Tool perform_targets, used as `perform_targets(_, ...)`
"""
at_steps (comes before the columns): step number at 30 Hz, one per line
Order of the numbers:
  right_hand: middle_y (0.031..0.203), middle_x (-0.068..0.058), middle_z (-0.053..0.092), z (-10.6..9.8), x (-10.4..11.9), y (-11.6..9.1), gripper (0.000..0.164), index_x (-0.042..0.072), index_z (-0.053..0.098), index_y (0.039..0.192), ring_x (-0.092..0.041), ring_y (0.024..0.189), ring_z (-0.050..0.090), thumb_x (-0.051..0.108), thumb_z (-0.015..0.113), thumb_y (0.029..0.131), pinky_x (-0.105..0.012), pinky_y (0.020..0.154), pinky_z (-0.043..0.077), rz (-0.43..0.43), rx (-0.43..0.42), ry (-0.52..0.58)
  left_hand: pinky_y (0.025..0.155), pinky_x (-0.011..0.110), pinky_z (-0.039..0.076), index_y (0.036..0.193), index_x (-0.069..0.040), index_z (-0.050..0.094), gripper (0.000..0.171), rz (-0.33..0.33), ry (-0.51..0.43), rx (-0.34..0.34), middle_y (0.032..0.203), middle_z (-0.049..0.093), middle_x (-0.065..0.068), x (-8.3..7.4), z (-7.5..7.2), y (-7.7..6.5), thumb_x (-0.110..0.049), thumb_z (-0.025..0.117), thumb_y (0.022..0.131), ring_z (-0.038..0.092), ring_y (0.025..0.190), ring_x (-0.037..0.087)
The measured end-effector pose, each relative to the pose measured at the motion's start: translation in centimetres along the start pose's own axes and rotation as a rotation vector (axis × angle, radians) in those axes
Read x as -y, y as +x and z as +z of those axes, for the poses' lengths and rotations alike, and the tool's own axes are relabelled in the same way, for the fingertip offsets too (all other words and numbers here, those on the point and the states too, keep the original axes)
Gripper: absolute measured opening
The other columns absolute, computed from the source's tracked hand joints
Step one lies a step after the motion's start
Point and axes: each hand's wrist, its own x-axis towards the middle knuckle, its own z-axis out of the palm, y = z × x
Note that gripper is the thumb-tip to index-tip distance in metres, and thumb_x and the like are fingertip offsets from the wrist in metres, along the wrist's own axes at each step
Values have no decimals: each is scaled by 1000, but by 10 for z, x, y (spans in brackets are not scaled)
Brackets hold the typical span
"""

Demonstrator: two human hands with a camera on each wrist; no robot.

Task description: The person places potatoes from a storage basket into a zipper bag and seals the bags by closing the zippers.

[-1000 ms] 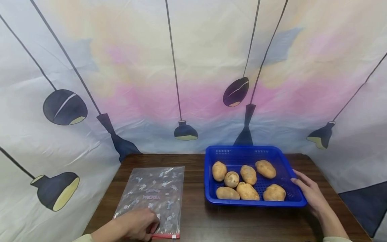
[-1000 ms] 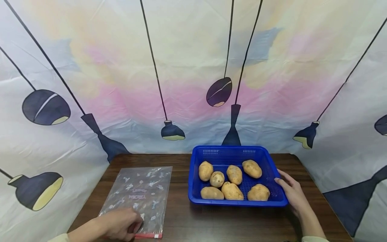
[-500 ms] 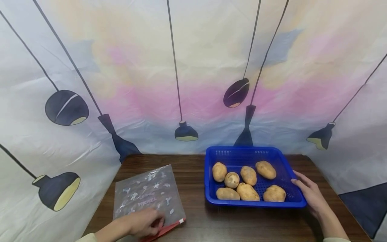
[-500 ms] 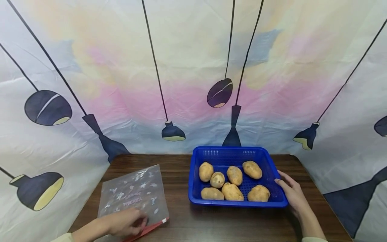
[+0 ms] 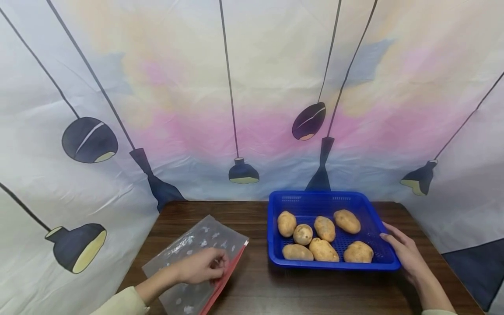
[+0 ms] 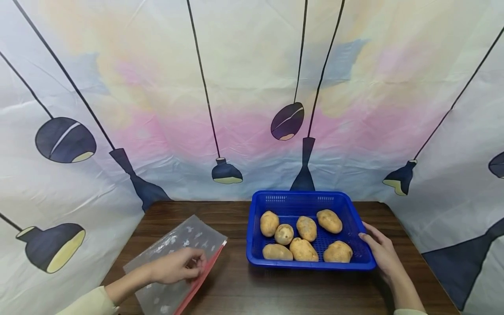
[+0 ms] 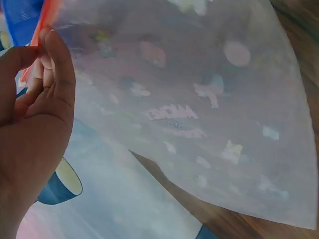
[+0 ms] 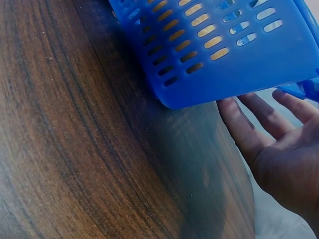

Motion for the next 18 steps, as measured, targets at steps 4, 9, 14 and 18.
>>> perform_targets(4, 138, -6, 60, 0, 0, -1, 71, 14, 27, 169, -13, 99, 72, 41, 57, 110, -41, 81, 65, 7, 1, -6, 61, 35, 64, 100, -3, 63, 6, 3, -84, -27, 78, 68, 2, -7, -3, 12, 0, 59, 103, 70, 67, 13)
perform_targets(9, 139, -8, 60, 0, 1, 0, 71, 14, 27, 169, -14, 99, 72, 42, 56, 111, -42, 81, 65, 15, 3, -5, 65, 39, 66, 103, 2, 62, 5, -42, -137, -85, 82, 67, 4, -14, -9, 26, 3, 59, 99, 70, 69, 16)
perform_targets(14, 150, -23, 51, 0, 2, 0, 73, 14, 25, 170, -13, 100, 71, 44, 55, 111, -42, 81, 65, 24, 2, -20, 68, 47, 65, 105, 4, 64, 9, -74, -116, -165, 84, 67, 5, -20, -14, 43, 0, 59, 97, 71, 71, 20)
perform_targets(18, 152, -25, 48, 0, 2, 0, 74, 14, 23, 170, -14, 101, 71, 45, 55, 111, -42, 82, 65, 38, 4, -19, 70, 47, 65, 108, 5, 65, 13, -82, -107, -217, 87, 68, 7, -23, -16, 57, 0, 59, 98, 70, 74, 19)
